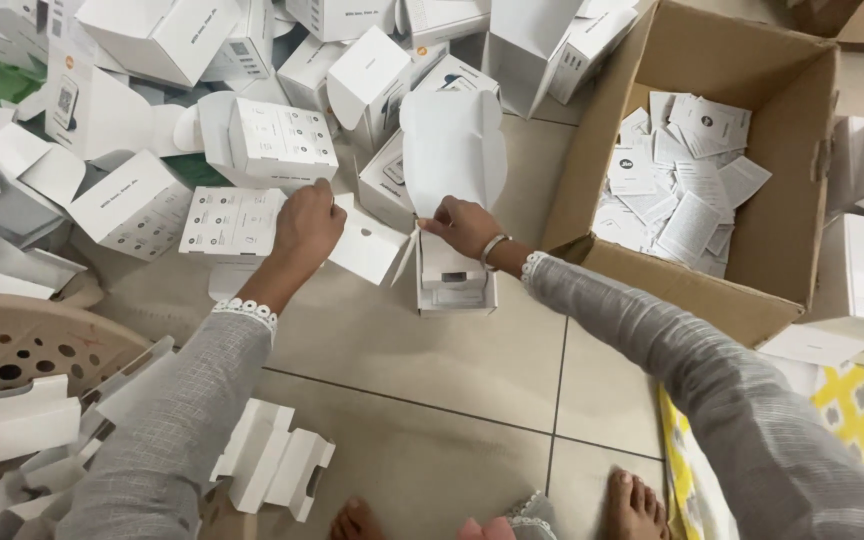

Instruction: The person packs leaflets and product documentation into small white electronic device boxes.

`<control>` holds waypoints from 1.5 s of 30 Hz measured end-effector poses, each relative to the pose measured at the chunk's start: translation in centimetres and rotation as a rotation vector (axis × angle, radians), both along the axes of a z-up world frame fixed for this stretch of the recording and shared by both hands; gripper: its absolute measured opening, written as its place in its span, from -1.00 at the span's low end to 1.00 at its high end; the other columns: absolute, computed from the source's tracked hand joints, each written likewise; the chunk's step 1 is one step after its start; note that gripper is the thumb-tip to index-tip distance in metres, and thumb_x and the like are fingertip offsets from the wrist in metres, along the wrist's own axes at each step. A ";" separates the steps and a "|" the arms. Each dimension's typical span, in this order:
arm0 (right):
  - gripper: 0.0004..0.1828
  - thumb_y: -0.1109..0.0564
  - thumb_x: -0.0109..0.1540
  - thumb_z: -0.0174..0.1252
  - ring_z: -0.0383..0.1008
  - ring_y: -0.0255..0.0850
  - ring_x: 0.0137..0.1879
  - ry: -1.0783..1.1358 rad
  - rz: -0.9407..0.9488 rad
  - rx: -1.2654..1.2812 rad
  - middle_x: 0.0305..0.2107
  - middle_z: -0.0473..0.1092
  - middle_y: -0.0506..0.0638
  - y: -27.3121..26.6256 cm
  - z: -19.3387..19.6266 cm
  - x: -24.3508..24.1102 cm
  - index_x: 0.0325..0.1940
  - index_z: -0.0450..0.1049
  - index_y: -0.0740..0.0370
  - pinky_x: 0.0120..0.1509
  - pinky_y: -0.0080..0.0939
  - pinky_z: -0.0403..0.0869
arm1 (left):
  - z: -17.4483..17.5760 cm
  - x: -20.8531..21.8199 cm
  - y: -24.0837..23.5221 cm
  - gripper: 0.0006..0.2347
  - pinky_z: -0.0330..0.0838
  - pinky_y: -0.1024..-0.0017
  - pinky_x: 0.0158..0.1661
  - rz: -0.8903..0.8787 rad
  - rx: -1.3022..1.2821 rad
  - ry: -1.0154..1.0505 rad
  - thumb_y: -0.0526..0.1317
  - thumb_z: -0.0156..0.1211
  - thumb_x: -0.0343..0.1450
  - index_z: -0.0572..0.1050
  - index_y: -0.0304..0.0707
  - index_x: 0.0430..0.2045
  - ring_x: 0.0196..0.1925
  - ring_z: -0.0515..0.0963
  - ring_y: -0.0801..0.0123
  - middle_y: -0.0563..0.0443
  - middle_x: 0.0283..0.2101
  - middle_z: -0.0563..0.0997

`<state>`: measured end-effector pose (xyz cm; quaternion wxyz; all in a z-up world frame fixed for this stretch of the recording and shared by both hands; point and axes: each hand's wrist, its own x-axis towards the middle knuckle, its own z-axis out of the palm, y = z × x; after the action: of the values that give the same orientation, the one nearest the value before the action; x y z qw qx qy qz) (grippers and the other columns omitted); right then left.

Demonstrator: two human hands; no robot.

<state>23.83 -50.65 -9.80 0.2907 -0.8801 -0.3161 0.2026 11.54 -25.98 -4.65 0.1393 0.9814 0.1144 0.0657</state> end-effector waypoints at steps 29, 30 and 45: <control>-0.86 0.23 0.26 0.09 0.40 -0.32 -0.15 0.458 -0.063 0.700 -0.30 0.46 -0.10 -4.4 -6.5 8.0 -0.16 0.55 0.19 -0.01 -0.31 0.42 | -4.9 10.9 -8.9 -0.80 0.44 0.44 -0.37 0.157 -1.059 -0.132 -0.19 0.37 0.36 0.59 -0.26 -0.23 -0.40 0.60 0.40 -0.07 -0.42 0.66; -0.90 0.24 0.27 0.09 0.37 -0.32 -0.20 0.420 -0.125 0.725 -0.33 0.43 -0.10 -4.3 -7.0 7.8 -0.19 0.52 0.19 -0.07 -0.32 0.40 | -5.9 11.7 -9.0 -0.75 0.43 0.47 -0.43 0.294 -1.341 -0.270 -0.27 0.38 0.32 0.54 -0.24 -0.16 -0.44 0.56 0.47 -0.01 -0.42 0.63; -0.90 0.20 0.35 0.00 0.50 -0.18 -0.18 0.126 -0.212 0.430 -0.25 0.52 0.05 -4.8 -9.3 3.7 -0.12 0.43 0.18 -0.03 -0.15 0.46 | -13.1 9.9 -10.4 -0.84 0.36 0.57 -0.39 0.431 -1.293 -0.385 -0.29 0.28 0.43 0.48 -0.22 -0.15 -0.47 0.46 0.59 0.05 -0.44 0.66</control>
<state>27.55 -55.42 -19.12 0.5098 -0.8120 -0.2391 0.1536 21.48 -36.40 -17.72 0.6957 0.6285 0.2956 0.1832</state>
